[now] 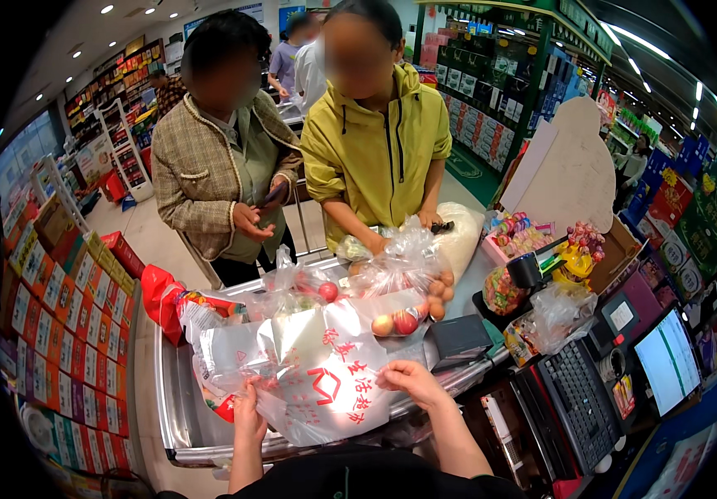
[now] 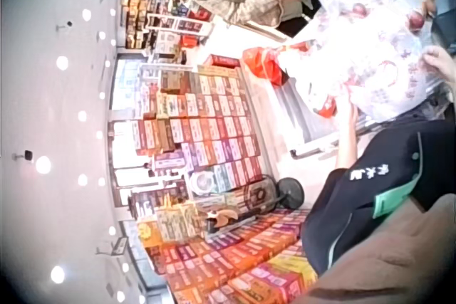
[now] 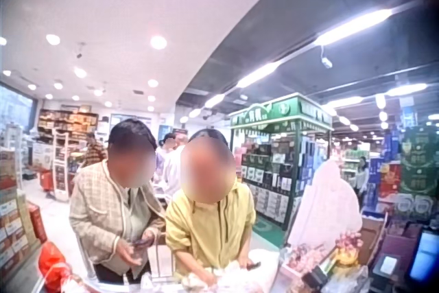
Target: The person scans various grocery items including vegetables, fruits, and packaged goods at a checkout counter using a handheld barcode scanner. They place items into plastic bags and handle cash transactions, including giving change from the cash drawer.
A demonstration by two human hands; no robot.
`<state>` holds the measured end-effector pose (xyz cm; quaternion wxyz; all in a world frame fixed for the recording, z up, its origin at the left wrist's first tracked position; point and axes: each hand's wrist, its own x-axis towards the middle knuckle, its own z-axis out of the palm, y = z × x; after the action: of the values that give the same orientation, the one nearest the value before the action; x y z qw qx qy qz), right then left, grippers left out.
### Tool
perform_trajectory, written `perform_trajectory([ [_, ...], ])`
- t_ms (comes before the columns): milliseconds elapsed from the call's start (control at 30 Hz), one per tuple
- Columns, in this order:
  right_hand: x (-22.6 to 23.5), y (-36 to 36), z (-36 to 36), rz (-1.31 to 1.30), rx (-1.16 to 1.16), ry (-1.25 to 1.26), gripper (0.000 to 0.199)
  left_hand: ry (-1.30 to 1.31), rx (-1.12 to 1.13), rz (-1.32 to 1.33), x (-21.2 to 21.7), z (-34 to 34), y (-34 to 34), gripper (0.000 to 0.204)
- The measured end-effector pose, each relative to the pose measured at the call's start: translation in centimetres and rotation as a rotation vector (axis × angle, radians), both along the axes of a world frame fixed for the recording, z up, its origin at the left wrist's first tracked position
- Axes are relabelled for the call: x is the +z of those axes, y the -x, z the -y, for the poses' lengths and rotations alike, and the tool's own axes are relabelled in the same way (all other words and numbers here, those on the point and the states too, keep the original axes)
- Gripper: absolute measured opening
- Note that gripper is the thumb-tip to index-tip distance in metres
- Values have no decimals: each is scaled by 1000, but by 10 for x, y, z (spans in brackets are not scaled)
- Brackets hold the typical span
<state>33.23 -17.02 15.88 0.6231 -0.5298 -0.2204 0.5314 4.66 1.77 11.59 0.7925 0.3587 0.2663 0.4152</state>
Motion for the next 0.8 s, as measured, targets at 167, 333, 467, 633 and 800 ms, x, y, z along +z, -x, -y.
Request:
perform_trajectory([
  [167, -9, -13, 13, 143, -94, -9, 5, -59, -65, -222, 0, -1, -10, 26],
  [333, 5, -12, 30, 58, -407, 21, 8, -361, 278, -650, -16, 4, -26, 39],
  [467, -7, 0, 36, 152, -453, 72, 12, -590, 3, -618, 11, 20, -44, 28],
  [633, -9, 56, 13, 242, -186, 84, 11, -263, -642, -239, 35, 77, -86, 16],
  [800, -16, 75, 16, 558, -63, 119, 23, -148, -774, -202, -6, 95, -98, 18],
])
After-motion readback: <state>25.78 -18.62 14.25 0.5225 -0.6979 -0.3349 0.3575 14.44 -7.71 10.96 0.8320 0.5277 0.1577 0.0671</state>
